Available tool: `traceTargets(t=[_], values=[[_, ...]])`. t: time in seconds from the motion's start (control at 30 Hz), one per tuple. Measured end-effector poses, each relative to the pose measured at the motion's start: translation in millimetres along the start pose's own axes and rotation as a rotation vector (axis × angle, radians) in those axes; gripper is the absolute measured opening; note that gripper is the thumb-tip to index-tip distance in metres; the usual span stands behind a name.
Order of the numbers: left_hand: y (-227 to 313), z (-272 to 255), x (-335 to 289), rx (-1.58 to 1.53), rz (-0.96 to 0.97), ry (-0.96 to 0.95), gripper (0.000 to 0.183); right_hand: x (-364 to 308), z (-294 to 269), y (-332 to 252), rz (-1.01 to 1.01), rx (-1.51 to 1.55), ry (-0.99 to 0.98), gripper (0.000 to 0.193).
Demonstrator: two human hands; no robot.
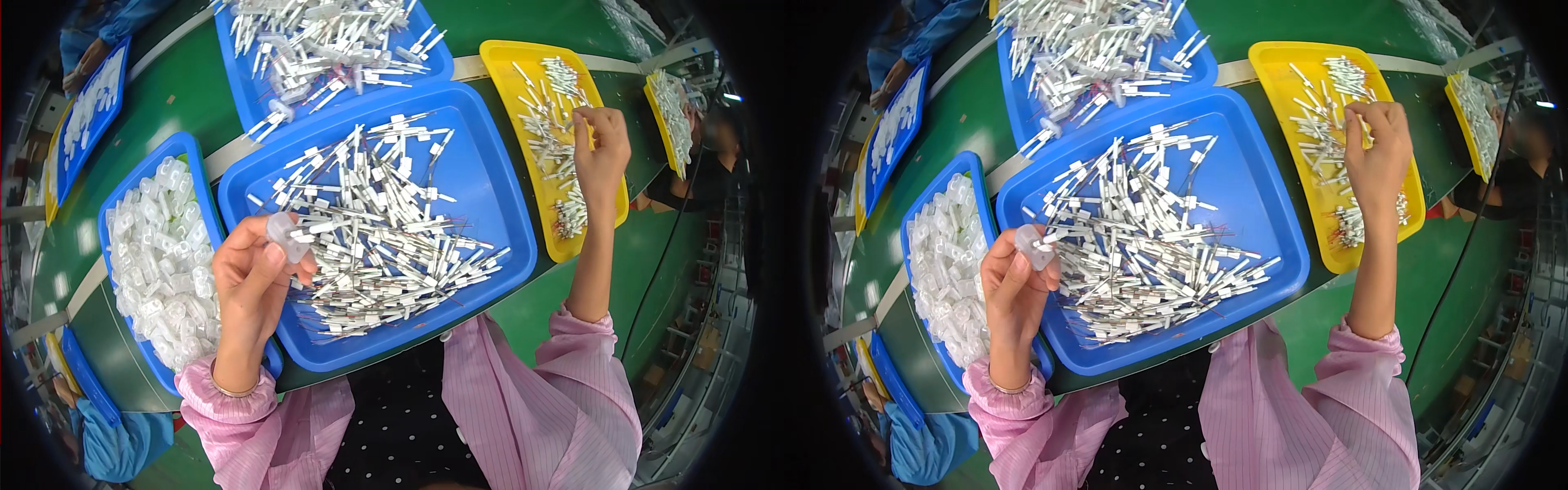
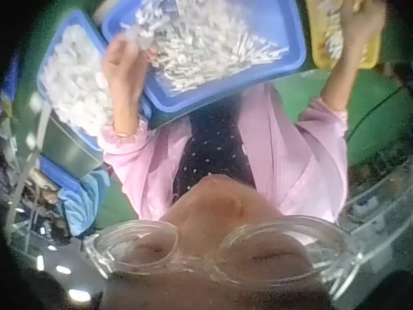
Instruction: The person repeatedly picks up small white plastic housings and thin white cylindrical components with wires from blue trays. They insert the cylindrical components into the housings by hand and place the assembled units into a yellow tray. The process is repetitive and involves handling small parts with precision.
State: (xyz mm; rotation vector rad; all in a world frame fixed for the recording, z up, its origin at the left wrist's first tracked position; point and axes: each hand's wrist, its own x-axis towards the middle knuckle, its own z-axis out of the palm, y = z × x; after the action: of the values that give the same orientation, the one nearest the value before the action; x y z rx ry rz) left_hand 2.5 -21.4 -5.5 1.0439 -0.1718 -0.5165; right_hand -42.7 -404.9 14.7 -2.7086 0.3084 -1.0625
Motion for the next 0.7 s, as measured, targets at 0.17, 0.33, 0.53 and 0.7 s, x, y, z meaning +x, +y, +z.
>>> traceTargets(t=[0.17,0.33,0.53,0.7], values=[[-4,-5,-3,-0.254,-0.086,-0.028,0.030,-10,-3,-90,0.328,0.821,-0.120,0.006],[-4,-8,-2,-0.364,-0.080,-0.130,0.032,-25,-8,-154,0.257,1.452,-0.547,0.014],[1,-5,-4,-0.369,-0.074,-0.128,0.033,-26,-6,-170,0.249,1.356,-0.635,0.014],[1,-6,-4,-0.365,-0.077,-0.144,0.033,-24,-12,-167,0.282,1.408,-0.678,0.012]])
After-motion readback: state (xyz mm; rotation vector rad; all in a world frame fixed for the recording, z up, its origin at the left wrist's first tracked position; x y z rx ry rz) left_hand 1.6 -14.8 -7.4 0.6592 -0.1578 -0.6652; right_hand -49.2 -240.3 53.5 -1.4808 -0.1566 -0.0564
